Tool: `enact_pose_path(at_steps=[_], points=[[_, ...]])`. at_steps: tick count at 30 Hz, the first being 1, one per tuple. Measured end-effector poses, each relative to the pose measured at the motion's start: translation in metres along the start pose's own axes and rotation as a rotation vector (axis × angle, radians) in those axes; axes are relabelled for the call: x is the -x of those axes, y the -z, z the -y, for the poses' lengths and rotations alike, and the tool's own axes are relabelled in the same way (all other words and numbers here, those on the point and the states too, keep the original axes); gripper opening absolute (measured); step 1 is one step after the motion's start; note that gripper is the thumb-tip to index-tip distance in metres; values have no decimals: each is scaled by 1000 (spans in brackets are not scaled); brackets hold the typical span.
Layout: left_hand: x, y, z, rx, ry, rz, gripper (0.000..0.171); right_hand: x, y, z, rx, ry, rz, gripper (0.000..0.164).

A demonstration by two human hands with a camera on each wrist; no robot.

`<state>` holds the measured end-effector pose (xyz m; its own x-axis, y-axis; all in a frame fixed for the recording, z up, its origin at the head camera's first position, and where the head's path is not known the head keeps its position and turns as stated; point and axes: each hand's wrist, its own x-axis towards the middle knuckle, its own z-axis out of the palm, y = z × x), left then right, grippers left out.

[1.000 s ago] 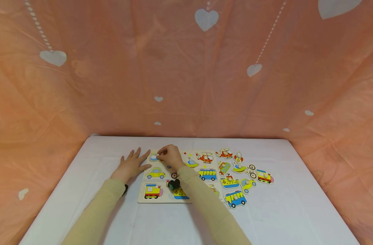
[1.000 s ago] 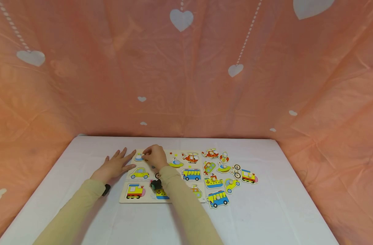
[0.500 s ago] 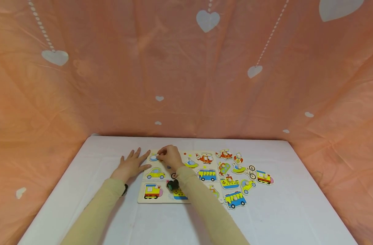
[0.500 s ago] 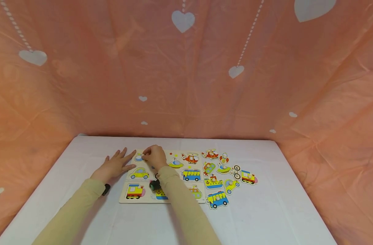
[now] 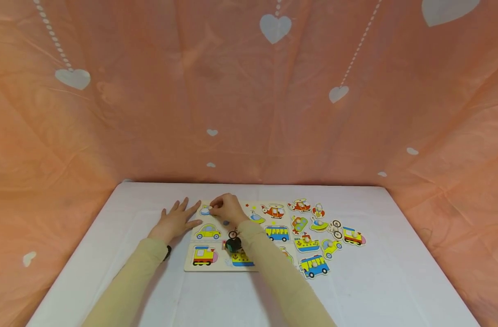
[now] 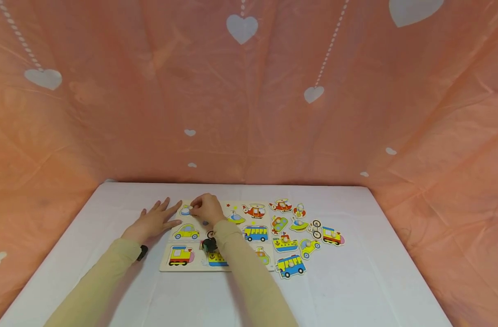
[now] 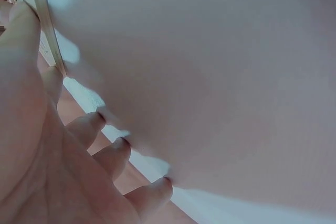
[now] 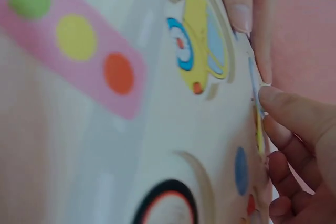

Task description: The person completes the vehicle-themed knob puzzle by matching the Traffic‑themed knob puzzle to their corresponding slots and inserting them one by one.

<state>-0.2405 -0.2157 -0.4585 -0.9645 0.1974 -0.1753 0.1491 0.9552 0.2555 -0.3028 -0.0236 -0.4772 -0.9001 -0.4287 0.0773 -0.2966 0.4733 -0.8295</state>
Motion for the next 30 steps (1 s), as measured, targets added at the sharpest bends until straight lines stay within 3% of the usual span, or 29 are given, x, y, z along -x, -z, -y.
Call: enact_pose_path(at_steps=[10,30], points=[[-3,-1,1,8,-4,3,72,5,23,4,-4,6,53,24],[-5,0,2,54,-7,28,75,35,82,5,17,83,166,35]])
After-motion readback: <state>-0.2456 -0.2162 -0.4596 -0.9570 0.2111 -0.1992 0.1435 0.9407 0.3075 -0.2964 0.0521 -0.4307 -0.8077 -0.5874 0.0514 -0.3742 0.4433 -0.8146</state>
